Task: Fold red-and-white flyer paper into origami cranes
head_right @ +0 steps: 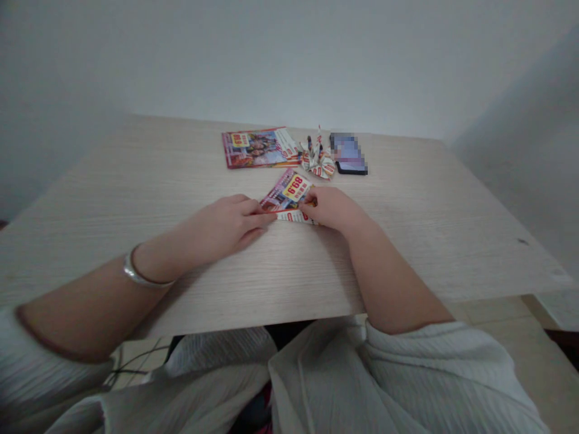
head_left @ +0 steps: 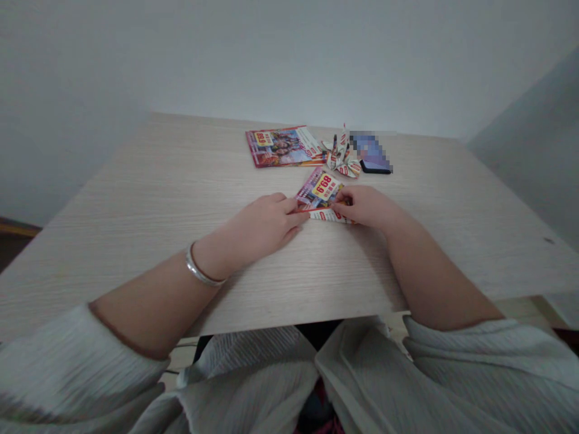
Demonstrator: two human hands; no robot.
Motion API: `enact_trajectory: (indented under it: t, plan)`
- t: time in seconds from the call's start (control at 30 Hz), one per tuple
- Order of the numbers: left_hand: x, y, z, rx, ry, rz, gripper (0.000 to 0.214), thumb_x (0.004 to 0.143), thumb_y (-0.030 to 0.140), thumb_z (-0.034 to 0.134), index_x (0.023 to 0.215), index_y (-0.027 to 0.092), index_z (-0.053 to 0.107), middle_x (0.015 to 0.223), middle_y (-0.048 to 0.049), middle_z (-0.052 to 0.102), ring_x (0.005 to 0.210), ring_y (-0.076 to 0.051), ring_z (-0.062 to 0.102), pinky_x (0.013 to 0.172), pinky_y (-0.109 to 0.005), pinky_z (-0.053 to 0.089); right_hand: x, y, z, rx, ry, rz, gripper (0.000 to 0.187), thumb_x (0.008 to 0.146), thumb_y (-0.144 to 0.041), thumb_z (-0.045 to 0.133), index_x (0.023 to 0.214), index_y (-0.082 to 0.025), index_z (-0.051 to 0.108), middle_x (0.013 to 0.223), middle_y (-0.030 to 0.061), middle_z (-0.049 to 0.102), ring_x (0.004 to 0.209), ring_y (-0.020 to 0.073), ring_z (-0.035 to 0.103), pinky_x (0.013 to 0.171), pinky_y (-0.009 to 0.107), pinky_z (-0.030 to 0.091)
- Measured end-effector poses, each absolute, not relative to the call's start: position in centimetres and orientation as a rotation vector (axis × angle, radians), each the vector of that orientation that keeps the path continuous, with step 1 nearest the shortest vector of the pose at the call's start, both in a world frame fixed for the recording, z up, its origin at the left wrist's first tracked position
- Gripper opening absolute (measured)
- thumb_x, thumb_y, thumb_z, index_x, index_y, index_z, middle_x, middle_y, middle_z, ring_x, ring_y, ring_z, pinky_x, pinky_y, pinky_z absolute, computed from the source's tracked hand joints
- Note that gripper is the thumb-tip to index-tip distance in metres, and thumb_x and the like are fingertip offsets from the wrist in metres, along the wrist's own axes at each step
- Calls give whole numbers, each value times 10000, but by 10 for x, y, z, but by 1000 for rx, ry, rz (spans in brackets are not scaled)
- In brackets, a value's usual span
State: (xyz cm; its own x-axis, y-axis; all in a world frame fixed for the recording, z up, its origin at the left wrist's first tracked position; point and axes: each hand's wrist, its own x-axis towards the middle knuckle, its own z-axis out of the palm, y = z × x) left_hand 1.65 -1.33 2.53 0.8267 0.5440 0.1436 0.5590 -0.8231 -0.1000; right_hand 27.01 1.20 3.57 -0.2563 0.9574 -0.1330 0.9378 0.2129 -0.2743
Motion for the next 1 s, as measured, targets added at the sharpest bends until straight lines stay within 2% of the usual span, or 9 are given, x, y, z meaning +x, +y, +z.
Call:
enact_trajectory:
  t: [0.1,0.23,0.33,0.63,0.83,0.93,1.0]
  plan:
    - [20,-16,24,-2831,-892,-159,377,1092,265,428,1249,146,750,1087,-154,741,975,-280,671,879,-428,533,270,13,35,-1886,-2401,424,203,969,-328,613,954,-197,767,887,61,796,712,184,652,656,289,430]
    - [23,-18,22,-2849,-857,-178,342,1070,223,444,1167,111,752,1138,-174,730,1073,-297,649,956,-441,524,272,14,33,-1897,-2373,398,215,969,-343,631,975,-202,792,916,76,808,772,205,683,703,298,461]
    - [23,-20,20,-2854,-851,-161,325,1063,225,458,1188,94,729,1201,-184,712,1109,-302,638,990,-442,515,272,15,31,-1894,-2364,385,214,977,-337,626,968,-200,791,935,79,811,790,208,688,706,300,454]
    - [26,-23,21,-2842,-905,-95,397,1101,323,418,1317,100,665,1214,-188,694,1081,-311,649,957,-461,532,269,13,33,-1892,-2308,453,179,962,-277,631,986,-177,777,955,78,806,779,188,659,708,288,435]
    - [27,-24,16,-2854,-862,-134,397,1096,319,431,1269,66,683,1275,-198,682,1232,-332,609,1085,-469,498,269,16,30,-1848,-2274,496,139,944,-234,645,953,-167,767,930,74,799,764,183,652,685,291,427]
    - [27,-24,17,-2856,-873,-112,421,1101,352,425,1271,60,677,1269,-201,680,1188,-329,630,1049,-466,518,271,19,26,-1814,-2264,498,110,928,-226,663,911,-173,758,898,74,787,753,190,646,685,303,441]
    - [27,-24,18,-2858,-879,-108,431,1104,361,415,1278,64,674,1262,-201,681,1157,-322,641,1015,-461,532,272,19,24,-1698,-2296,394,66,888,-205,702,890,-179,763,921,86,780,829,218,664,749,327,471]
